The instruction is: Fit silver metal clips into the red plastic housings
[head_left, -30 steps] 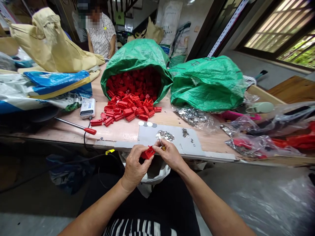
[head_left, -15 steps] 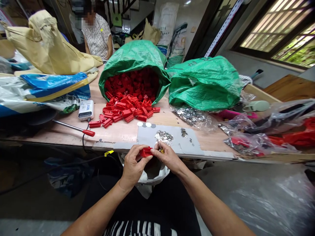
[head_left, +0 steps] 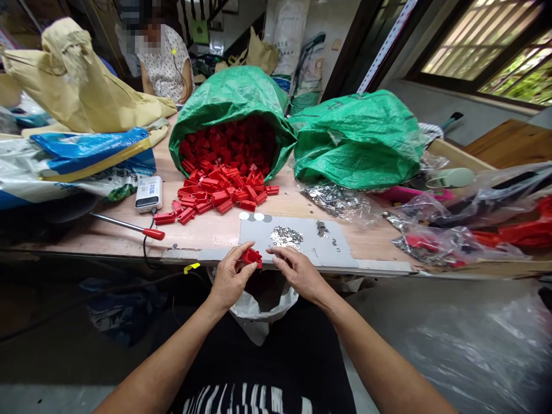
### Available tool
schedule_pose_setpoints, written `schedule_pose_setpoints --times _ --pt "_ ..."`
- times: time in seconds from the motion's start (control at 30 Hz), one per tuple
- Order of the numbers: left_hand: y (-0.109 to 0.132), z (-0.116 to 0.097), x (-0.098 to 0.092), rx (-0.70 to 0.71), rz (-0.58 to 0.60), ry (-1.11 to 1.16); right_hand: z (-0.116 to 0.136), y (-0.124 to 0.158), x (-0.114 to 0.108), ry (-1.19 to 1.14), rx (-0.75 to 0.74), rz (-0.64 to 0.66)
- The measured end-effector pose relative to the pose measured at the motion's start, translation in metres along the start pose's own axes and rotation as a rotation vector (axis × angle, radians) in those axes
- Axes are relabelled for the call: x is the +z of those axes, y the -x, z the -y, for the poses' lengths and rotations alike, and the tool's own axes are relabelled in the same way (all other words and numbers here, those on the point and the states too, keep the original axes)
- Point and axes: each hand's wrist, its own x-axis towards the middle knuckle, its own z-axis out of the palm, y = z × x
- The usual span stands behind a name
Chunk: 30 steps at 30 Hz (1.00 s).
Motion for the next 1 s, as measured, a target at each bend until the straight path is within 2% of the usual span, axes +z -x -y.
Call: schedule_pose_setpoints --times 0.17,0.23,0.47,0.57,0.77,1.0 --pt "-0.009 -0.001 -0.001 0.219 0.006 -0.314 0.002 0.001 0.002 0.052 0.047 0.012" --pt "-0.011 -0.002 -0.002 0.263 0.016 -0.363 0.002 0.000 0.003 0.068 0.033 0.003" --pt "-0.015 -0.002 -0.002 0.219 0.034 -0.268 -0.002 -0.001 0.001 0.044 -0.024 -0.029" --pt "-0.015 -0.001 -0.001 0.247 0.038 -0.318 -0.002 -0.001 0.001 0.038 -0.020 -0.022" --pt "-0.019 0.001 0.000 0.364 0.105 -0.477 -0.007 0.000 0.003 0.137 -0.132 0.006" --pt "-0.028 0.003 -0.002 0.347 0.155 -0.478 -0.010 -0.001 0.002 0.155 -0.128 0.019"
